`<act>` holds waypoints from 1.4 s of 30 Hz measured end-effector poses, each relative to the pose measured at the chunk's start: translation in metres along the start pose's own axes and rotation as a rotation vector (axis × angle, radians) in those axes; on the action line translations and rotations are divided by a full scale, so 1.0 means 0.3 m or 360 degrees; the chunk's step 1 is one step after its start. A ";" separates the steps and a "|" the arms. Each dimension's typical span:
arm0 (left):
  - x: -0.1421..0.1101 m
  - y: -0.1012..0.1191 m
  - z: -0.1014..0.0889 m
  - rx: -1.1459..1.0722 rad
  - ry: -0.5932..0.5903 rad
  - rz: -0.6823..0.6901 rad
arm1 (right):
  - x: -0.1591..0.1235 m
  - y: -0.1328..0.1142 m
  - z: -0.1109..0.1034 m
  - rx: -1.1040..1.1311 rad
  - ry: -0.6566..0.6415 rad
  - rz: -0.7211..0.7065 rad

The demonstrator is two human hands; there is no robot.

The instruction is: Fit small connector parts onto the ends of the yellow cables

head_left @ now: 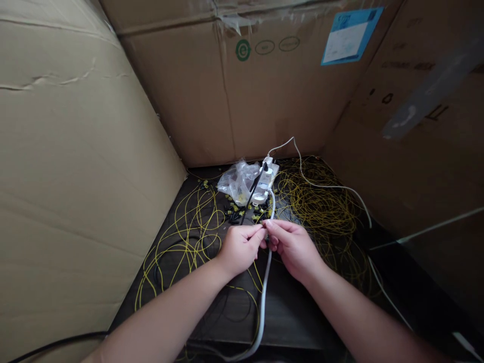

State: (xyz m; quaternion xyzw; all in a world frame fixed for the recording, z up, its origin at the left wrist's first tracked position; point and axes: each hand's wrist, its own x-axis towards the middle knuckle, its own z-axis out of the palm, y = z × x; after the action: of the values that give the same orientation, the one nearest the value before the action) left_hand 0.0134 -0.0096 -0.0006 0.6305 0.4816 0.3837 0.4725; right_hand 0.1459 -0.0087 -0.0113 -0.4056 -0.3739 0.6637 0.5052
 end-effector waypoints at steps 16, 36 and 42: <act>0.018 0.004 -0.031 -0.1085 -0.0437 -0.0601 | -0.005 -0.018 -0.006 -0.0295 0.0030 -0.0192; 0.024 -0.010 -0.047 -0.1317 -0.0408 -0.0852 | -0.002 -0.003 -0.011 -0.1104 -0.0070 -0.0669; 0.028 -0.037 -0.019 -0.1252 -0.0317 -0.0718 | -0.055 -0.051 -0.003 -0.1562 -0.0002 -0.1687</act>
State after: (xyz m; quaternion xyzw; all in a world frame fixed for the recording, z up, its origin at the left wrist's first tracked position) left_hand 0.0073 0.0008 -0.0096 0.3167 0.3769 0.3624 0.7914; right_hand 0.1550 -0.0214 0.0049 -0.3495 -0.7757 0.0853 0.5186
